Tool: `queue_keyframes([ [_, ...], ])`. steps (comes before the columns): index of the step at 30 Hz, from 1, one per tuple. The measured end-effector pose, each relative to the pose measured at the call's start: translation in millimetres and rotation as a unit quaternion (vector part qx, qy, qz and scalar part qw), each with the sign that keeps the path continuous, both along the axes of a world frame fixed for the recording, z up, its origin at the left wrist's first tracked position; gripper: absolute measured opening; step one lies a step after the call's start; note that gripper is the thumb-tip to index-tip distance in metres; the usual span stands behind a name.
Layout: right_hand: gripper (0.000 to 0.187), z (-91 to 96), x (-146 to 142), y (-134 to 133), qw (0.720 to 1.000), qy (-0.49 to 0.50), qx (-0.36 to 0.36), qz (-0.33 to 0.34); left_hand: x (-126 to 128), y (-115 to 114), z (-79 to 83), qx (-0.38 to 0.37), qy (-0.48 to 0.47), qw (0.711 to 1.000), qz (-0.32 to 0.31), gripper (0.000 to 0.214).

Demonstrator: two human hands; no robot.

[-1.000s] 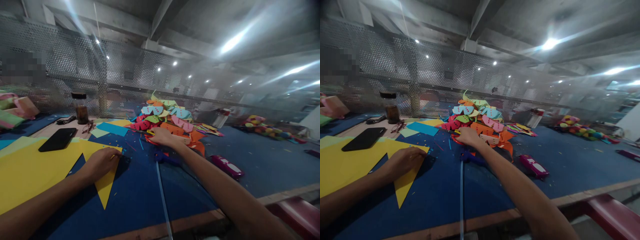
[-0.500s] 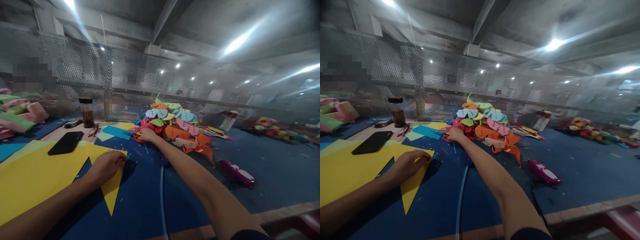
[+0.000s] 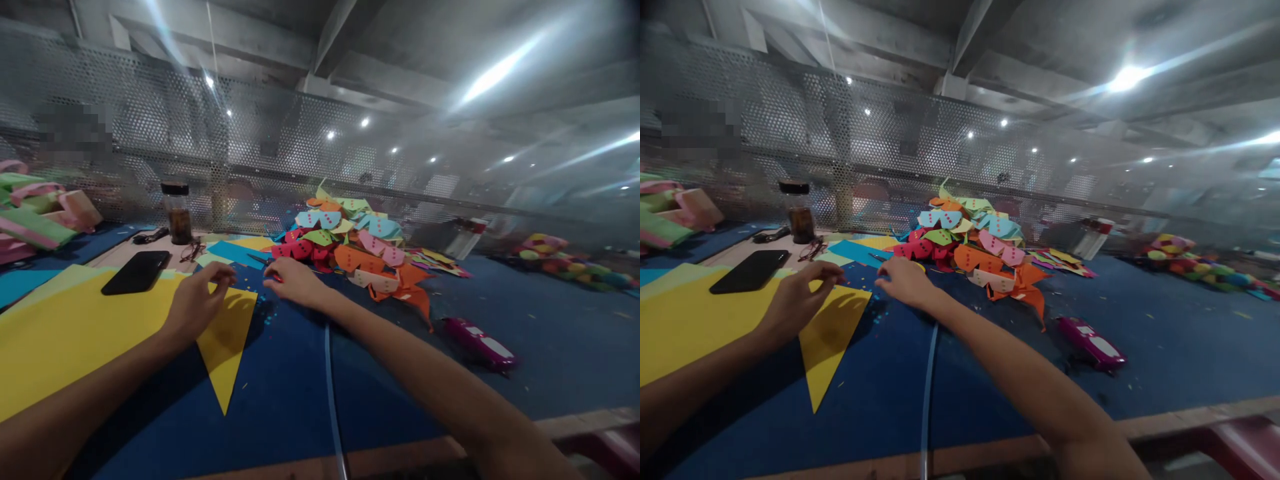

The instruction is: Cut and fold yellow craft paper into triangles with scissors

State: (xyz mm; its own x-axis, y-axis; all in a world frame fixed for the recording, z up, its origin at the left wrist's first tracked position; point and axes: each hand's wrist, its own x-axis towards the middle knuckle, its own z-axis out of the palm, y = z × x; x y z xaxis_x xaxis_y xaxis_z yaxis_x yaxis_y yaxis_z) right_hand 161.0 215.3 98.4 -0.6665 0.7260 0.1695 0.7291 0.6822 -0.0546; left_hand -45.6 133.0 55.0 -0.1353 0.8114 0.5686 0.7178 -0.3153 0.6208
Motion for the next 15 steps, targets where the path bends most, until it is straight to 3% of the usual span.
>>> queue_keyframes([
  [2, 0.036, -4.0, -3.4, -35.7, 0.993, 0.044, -0.004, 0.108, -4.3, 1.5, 3.9, 0.007, -0.033, 0.999, 0.009, 0.017],
  [6, 0.064, -21.3, -9.0, -94.3, 0.969, 0.033, -0.004, 0.246, -8.9, 4.9, 4.2, -0.012, -0.055, 0.998, 0.012, 0.017],
  [9, 0.071, -34.0, -10.3, -114.0, 0.965, 0.012, 0.007, 0.263, -9.6, 5.9, 2.4, -0.014, -0.054, 0.998, 0.006, 0.019],
  [15, 0.071, -40.4, -8.8, -121.2, 0.969, 0.005, 0.024, 0.246, -11.2, 7.1, 1.4, -0.028, -0.048, 0.998, 0.002, 0.02],
])
